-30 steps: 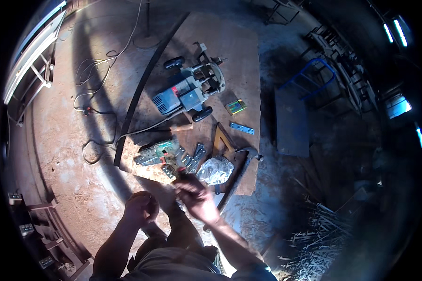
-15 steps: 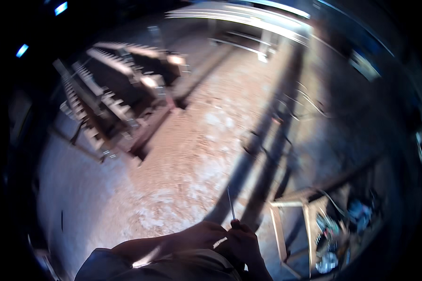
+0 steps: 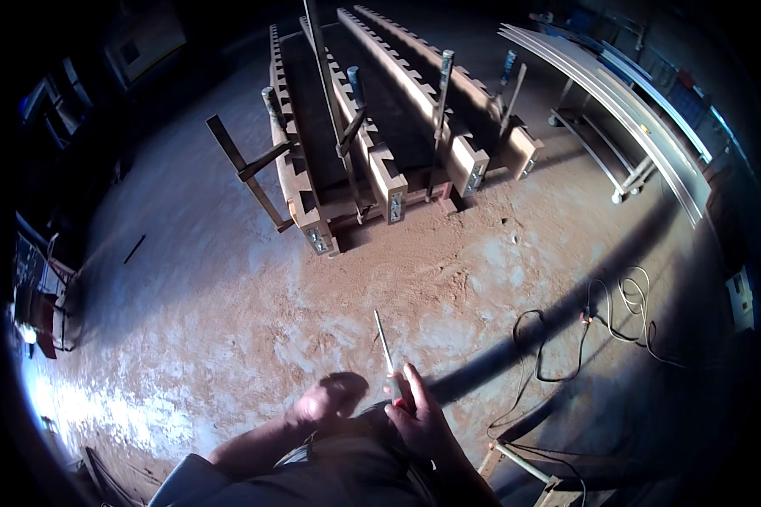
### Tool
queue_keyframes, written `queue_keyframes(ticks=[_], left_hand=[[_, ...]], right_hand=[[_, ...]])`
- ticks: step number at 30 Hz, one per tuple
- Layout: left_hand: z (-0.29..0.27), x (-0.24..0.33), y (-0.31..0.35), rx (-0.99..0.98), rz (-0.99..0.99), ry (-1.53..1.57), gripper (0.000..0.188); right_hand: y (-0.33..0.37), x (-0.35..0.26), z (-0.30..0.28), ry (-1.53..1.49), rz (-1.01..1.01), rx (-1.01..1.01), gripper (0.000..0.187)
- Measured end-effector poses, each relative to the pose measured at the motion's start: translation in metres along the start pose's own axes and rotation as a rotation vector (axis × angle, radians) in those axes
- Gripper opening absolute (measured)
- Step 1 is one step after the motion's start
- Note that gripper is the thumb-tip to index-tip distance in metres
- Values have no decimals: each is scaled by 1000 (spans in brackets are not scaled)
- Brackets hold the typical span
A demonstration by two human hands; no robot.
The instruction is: The person uses a manual screwdriver to tighten a screw on a wooden fixture attached to a beam. They then use a power drill to create holes in another wooden fixture on a separate beam.
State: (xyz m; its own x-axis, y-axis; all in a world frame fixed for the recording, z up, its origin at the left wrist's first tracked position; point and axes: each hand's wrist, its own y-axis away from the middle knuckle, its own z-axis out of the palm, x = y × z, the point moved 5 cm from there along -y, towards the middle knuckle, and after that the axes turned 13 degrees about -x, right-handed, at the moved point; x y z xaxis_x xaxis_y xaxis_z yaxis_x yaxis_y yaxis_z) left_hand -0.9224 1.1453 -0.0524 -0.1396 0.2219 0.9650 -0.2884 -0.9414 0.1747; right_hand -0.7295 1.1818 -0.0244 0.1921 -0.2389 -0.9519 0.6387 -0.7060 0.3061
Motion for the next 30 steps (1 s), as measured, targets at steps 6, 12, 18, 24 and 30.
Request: queue_keyframes(ticks=[6, 12, 18, 24, 30], left_hand=[[-54, -16, -36, 477, -88, 810, 13], [-72, -12, -56, 350, 8, 983, 17], [-83, -1, -64, 353, -40, 1042, 19], [-112, -7, -64, 265, 8, 1169, 15], [-135, -11, -62, 216, -6, 1180, 13]], right_hand=[[-32, 13, -4, 81, -139, -10, 38], [-45, 5, -4, 198, -215, -70, 45], [-62, 10, 2, 241, -219, -25, 44], [-78, 3, 21, 242, -94, -44, 43], [-87, 10, 43, 193, -71, 11, 43]])
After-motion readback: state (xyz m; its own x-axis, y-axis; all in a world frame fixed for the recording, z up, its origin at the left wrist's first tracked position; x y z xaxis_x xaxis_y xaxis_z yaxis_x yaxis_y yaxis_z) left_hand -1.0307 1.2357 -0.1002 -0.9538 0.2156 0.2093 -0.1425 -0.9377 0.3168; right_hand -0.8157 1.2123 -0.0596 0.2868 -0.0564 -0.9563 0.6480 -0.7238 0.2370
